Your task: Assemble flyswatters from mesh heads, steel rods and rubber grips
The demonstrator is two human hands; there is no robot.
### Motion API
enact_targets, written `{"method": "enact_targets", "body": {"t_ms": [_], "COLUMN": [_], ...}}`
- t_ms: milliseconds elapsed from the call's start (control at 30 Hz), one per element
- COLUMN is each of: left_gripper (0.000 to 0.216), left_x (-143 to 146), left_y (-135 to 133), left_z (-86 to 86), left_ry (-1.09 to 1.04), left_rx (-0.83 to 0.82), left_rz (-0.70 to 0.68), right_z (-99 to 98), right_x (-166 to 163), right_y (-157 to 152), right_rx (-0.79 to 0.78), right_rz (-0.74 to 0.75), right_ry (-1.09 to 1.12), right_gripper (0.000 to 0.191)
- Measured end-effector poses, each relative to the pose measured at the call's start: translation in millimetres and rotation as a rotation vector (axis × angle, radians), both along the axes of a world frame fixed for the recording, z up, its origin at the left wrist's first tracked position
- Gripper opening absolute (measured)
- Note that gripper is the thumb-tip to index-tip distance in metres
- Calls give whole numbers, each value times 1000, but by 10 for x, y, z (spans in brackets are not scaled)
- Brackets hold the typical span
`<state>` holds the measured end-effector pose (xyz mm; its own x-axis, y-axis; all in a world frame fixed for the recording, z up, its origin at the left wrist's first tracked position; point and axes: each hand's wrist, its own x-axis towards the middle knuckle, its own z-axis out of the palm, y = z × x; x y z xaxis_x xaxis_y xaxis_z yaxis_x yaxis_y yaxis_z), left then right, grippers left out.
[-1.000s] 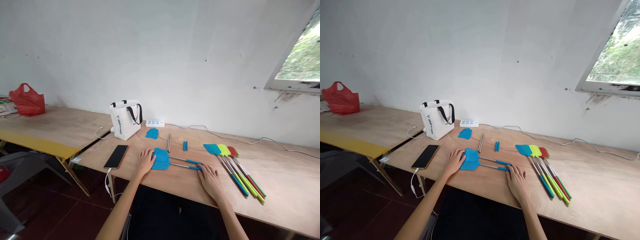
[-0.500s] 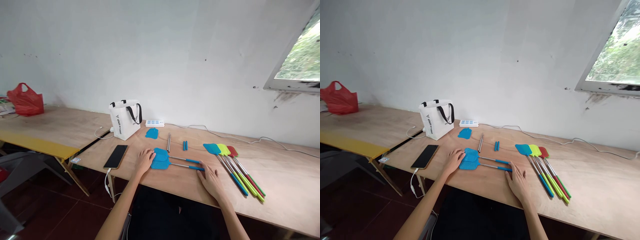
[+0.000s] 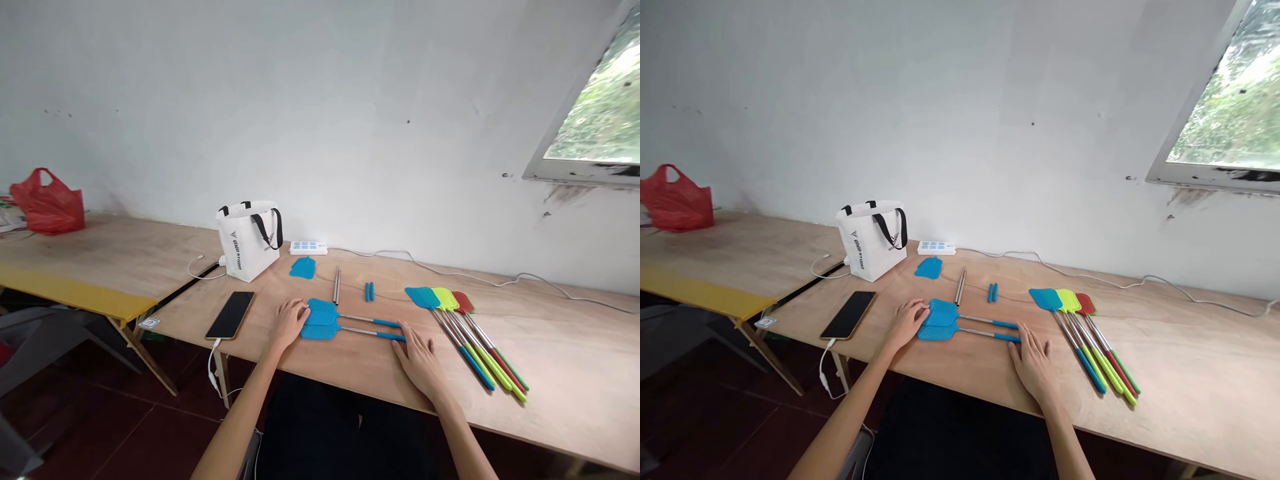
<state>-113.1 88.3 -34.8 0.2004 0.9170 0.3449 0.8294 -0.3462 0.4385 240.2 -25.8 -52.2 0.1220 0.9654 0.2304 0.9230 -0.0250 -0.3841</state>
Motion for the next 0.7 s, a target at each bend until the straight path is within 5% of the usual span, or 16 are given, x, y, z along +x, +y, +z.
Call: {"method": "enact_targets", "body": {"t_ms": [267,700], "left_gripper": [19,24], "left_x": [8,12], "left_y": [-24,-35], "left_z": [-7,-7], "left_ry": [21,64], "left_rx": [17,45], "left_rz": [-1,-18], "right_z": [-8,-32], "right_x": [-5,2], "right_y": [1,22], "right_rx": [4,-11], "right_rz": [3,5], "right_ry": [-34,-82], "right_gripper": [58,58]}}
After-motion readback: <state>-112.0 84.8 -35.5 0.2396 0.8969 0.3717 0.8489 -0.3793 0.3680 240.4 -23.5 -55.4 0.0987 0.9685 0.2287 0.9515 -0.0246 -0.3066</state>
